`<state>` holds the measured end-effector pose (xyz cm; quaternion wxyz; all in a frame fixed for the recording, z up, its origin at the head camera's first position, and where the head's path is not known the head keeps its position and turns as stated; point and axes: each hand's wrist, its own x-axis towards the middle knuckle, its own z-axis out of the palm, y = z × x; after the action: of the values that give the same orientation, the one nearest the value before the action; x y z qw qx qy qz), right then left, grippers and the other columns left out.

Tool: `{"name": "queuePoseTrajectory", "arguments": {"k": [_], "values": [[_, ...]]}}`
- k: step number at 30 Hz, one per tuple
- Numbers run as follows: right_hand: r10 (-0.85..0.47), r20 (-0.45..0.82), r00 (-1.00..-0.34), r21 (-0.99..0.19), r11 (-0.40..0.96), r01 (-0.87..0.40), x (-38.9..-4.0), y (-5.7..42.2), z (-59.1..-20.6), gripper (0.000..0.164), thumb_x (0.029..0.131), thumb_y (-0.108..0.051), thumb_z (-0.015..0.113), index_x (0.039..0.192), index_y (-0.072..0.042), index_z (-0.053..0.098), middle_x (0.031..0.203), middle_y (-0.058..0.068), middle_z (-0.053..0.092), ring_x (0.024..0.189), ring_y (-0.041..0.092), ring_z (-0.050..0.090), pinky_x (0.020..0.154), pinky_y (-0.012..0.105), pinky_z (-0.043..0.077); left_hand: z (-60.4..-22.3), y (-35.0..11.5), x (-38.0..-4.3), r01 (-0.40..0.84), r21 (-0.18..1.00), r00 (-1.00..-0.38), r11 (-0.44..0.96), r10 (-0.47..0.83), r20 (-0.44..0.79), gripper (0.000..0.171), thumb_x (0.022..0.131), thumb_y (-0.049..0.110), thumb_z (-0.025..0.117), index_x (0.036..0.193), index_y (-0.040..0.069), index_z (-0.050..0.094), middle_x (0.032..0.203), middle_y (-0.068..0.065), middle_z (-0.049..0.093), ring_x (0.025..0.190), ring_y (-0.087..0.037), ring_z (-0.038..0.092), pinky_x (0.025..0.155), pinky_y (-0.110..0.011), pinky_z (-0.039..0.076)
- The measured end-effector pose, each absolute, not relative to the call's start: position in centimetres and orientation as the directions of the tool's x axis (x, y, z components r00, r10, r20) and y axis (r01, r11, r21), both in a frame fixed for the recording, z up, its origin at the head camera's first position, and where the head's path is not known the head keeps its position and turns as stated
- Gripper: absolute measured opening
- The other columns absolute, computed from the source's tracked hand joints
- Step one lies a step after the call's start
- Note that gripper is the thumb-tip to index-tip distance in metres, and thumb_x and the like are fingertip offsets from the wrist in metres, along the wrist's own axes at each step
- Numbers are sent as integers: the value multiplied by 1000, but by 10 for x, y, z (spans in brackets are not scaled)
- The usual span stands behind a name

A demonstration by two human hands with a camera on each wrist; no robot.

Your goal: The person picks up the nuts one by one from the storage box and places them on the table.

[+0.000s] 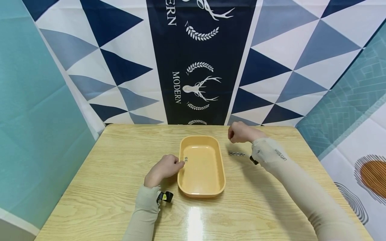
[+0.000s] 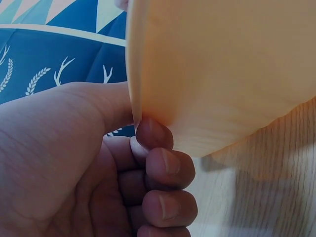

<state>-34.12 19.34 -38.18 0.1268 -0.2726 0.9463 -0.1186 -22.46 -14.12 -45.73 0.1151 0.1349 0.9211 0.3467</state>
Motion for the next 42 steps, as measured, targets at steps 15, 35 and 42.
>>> {"name": "queuePoseTrajectory", "arguments": {"k": [15, 35, 42], "values": [[-497, -206, -843, -288, 854, -433, -332, 235, -387, 8, 83, 0, 69, 87, -4, 75, 79, 3, 70, 66, 15, 58, 63, 31, 50, -456, -139, -224, 173, 667, -939, 725, 327, -111, 49, 102, 28, 56, 57, 18, 41, 53, 6, 36, 48, -10, 33, 50, -25, 30], [-477, -242, -845, -309, 863, -399, -324, 254, -415, 12, 81, 3, 66, 85, -2, 76, 78, 3, 69, 66, 15, 57, 63, 31, 50, -457, -138, -225, 146, 678, -935, 720, 324, -143, 49, 103, 29, 57, 57, 17, 42, 53, 5, 37, 48, -11, 33, 50, -25, 30], [-499, -203, -843, -302, 850, -431, -322, 257, -424, 14, 78, 5, 65, 79, -6, 75, 73, 0, 67, 63, 13, 54, 61, 29, 46, -457, -137, -224, 148, 678, -936, 720, 323, -139, 49, 102, 29, 57, 57, 18, 42, 54, 6, 38, 48, -11, 34, 50, -25, 30]]}}
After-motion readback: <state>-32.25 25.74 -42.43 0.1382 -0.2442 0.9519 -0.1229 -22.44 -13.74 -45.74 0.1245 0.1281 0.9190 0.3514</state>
